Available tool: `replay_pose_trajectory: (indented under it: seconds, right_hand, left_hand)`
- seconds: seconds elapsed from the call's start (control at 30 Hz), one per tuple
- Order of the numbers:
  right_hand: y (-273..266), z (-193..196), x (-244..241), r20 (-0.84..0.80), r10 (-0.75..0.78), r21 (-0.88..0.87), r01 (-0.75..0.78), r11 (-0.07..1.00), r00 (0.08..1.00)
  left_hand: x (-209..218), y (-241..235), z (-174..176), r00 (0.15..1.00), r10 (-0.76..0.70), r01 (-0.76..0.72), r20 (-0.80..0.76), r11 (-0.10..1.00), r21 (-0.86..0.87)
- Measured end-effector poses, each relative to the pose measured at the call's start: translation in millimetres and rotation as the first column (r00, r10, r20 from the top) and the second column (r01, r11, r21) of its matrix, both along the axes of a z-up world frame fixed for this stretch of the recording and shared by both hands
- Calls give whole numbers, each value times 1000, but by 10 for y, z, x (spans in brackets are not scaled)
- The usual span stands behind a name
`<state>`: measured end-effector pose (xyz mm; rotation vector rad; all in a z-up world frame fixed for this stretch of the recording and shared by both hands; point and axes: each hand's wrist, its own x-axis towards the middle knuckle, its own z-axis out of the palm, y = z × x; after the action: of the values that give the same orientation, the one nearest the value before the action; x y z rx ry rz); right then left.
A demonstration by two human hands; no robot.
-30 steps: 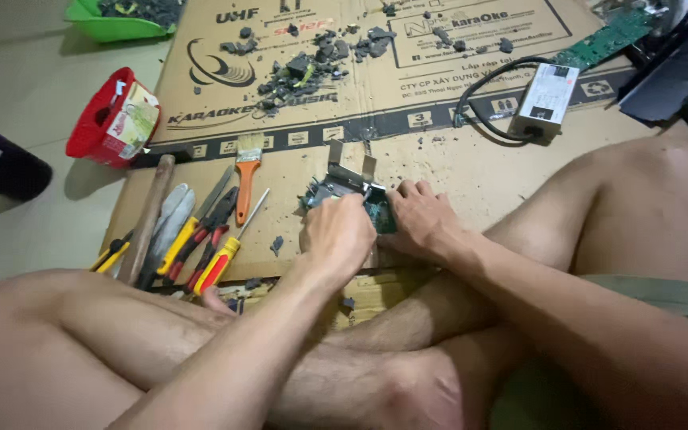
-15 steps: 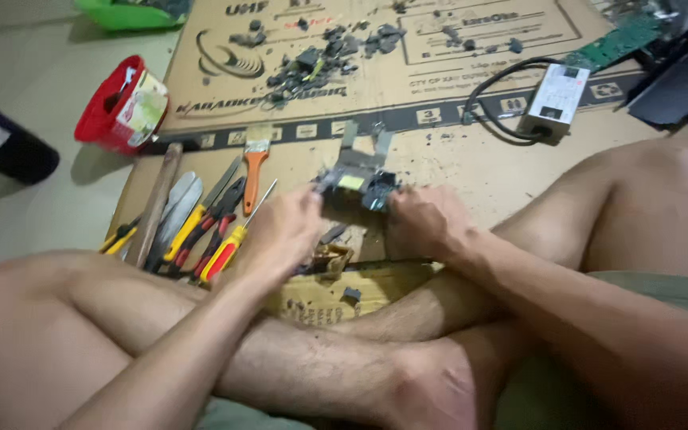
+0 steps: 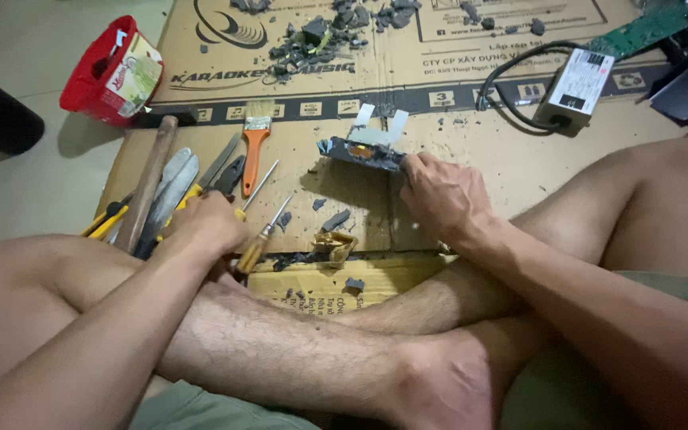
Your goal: The person sits on the floor and uses a screwdriver to disassemble a small electronic device, removing screws and separating components. They manipulate the device and its parts with their hands, occasionally using the screwdriver to pry or adjust pieces.
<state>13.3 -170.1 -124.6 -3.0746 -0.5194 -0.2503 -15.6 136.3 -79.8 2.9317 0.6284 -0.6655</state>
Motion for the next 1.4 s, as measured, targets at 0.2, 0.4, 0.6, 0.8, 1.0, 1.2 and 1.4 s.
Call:
replay_pose_trajectory:
  seconds: [0.2,0.4,0.6,0.8,1.0,1.2,1.4]
  right_hand:
    - [-54,-230,40,120,-4,35,0,999,993]
    - [55,148,-144,30,59,66,-61,996,998]
    - [13,-162,58,-167,64,144,-40,989,984]
    - [40,-155,107,-296,89,16,-88,996,951]
    - [21,-201,98,-305,122,74,-104,992,945]
    - [50,10,-14,-279,152,95,-130,987,948]
    - [-58,12,35,-289,-23,55,41,998,957]
  left_hand:
    - [115,86,-197,998,69,-68,14,996,-61]
    - [38,-88,-58,997,-40,39,63,999,14]
    - [-67,-209,-70,997,-62,65,51,996,-57]
    - [-50,-121,-243,996,-74,77,38,993,-84]
    - [-64,-108,-353,979,-60,84,197,990,-115]
    - [-243,-275,-345,915,-311,338,256,939,-68]
    - [-235,-306,-177,954,-277,288,115,952,-102]
